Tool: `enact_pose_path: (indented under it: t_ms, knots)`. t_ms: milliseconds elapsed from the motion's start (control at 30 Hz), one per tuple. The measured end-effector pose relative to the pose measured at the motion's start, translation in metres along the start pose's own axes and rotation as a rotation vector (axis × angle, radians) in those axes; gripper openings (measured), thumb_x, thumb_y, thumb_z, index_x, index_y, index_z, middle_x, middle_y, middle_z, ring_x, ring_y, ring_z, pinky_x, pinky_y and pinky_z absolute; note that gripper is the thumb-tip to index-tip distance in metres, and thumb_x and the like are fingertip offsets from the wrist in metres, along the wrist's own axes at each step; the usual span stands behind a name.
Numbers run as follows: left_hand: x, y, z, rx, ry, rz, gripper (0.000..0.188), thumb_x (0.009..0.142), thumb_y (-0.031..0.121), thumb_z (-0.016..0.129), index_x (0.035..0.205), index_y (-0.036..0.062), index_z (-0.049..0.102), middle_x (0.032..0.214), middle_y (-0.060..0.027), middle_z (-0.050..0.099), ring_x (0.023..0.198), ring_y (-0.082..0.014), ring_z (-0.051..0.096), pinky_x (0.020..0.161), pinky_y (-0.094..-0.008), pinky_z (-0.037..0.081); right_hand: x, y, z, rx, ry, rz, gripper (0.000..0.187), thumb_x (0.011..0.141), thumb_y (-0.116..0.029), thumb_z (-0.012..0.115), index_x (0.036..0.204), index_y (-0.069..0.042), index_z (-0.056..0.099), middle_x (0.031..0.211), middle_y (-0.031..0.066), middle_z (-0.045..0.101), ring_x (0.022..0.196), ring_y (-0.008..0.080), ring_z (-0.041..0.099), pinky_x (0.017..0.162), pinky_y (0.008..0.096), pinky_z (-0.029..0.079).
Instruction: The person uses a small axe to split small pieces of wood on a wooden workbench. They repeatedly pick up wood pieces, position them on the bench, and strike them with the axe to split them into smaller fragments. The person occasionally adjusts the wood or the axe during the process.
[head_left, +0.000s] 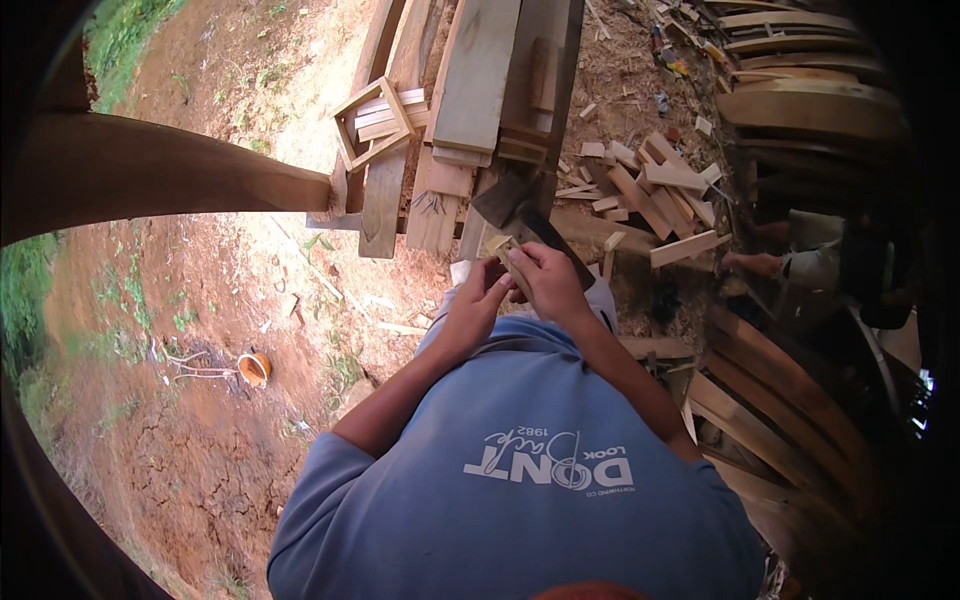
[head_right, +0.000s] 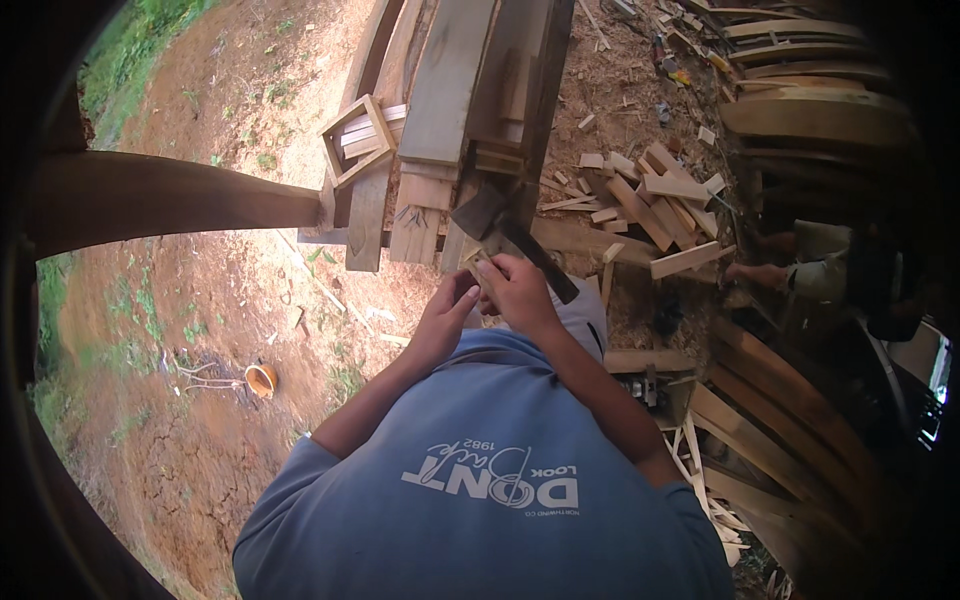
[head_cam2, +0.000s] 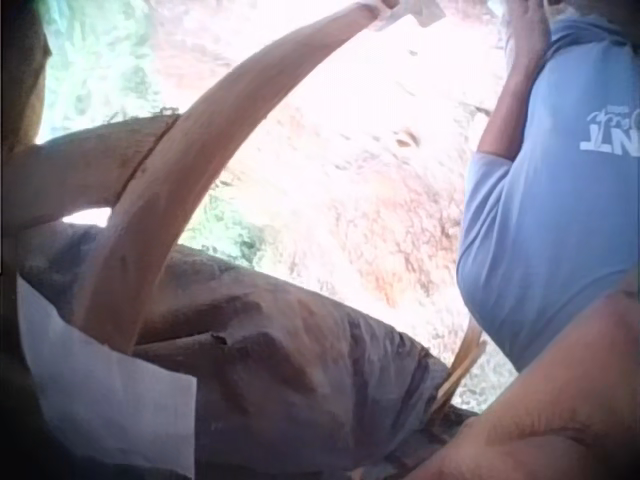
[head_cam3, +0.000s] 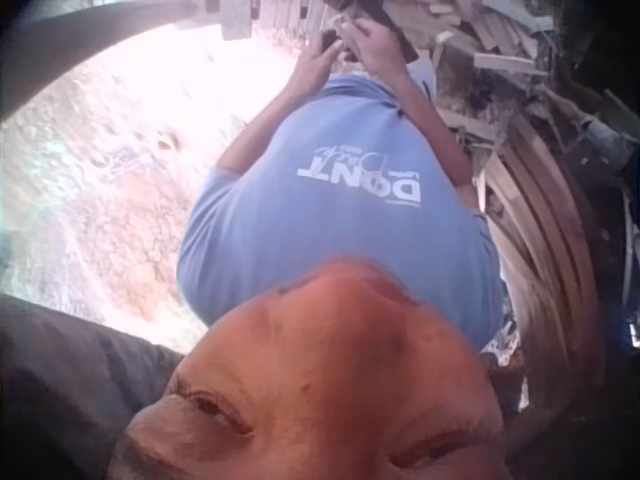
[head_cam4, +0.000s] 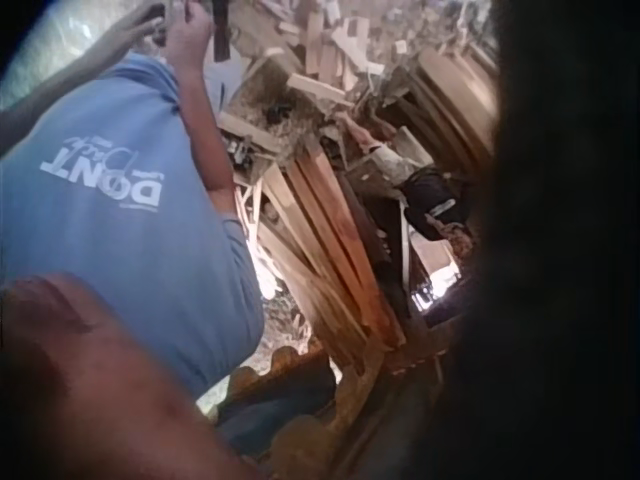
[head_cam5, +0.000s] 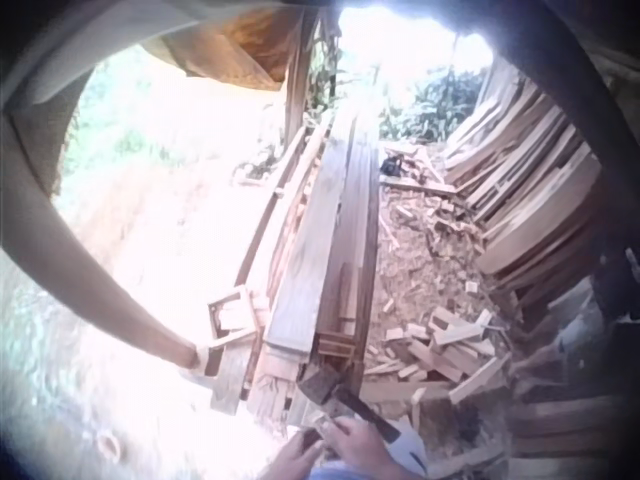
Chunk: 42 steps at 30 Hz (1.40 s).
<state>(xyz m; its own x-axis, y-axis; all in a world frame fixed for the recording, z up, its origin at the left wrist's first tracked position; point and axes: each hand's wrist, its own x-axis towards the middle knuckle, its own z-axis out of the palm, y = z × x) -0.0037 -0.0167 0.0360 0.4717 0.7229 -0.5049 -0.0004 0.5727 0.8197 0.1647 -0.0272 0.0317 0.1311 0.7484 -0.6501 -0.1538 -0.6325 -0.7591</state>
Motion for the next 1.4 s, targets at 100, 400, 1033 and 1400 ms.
enact_pose_path:
  t_ms: [100, 400, 1033, 1400]
  knots:
    - [0.009, -0.026, 0.001, -0.096, -0.045, -0.035, 0.060, 0.108, 0.020, 0.058, 0.155, -0.0072, 0.034, 0.143, -0.0204, 0.055, 0.137, -0.0264, 0.055, 0.114, -0.0370, 0.044, 0.001, 0.011, 0.006, -0.038, 0.065, -0.076, 0.031, 0.106, -0.027, 0.065, 0.103, 0.003, 0.072, 0.078, 0.0099, 0.072, 0.063, 0.0150, 0.068, 0.058, 0.0316, 0.054]
    - [0.008, -0.004, 0.010, 0.407, -0.070, 0.143, 0.056, 0.100, 0.017, 0.065, 0.143, -0.0074, 0.041, 0.133, -0.0228, 0.060, 0.118, -0.0308, 0.067, 0.096, -0.0406, 0.056, -0.007, 0.018, 0.017, -0.091, 0.218, -0.112, 0.025, 0.104, -0.024, 0.068, 0.102, 0.001, 0.067, 0.091, 0.0035, 0.067, 0.082, 0.0093, 0.060, 0.072, 0.0284, 0.049]
    - [0.016, 0.041, 0.001, 1.157, 0.082, 0.000, 0.037, 0.095, 0.025, 0.060, 0.113, -0.0048, 0.048, 0.096, -0.0360, 0.068, 0.095, -0.0531, 0.069, 0.080, -0.0584, 0.056, 0.023, 0.053, -0.048, -0.948, 0.527, -0.514, 0.038, 0.095, -0.024, 0.073, 0.120, 0.001, 0.059, 0.105, 0.0189, 0.068, 0.094, 0.0345, 0.070, 0.087, 0.0468, 0.056]
    - [0.016, 0.044, 0.005, 1.339, 0.080, 0.207, 0.046, 0.103, 0.036, 0.064, 0.139, 0.0107, 0.051, 0.122, -0.0190, 0.068, 0.095, -0.0427, 0.072, 0.075, -0.0516, 0.058, 0.060, 0.077, -0.059, -0.980, 0.326, -0.368, 0.044, 0.100, -0.032, 0.066, 0.128, -0.002, 0.050, 0.111, 0.0254, 0.070, 0.102, 0.0471, 0.071, 0.087, 0.0575, 0.058]
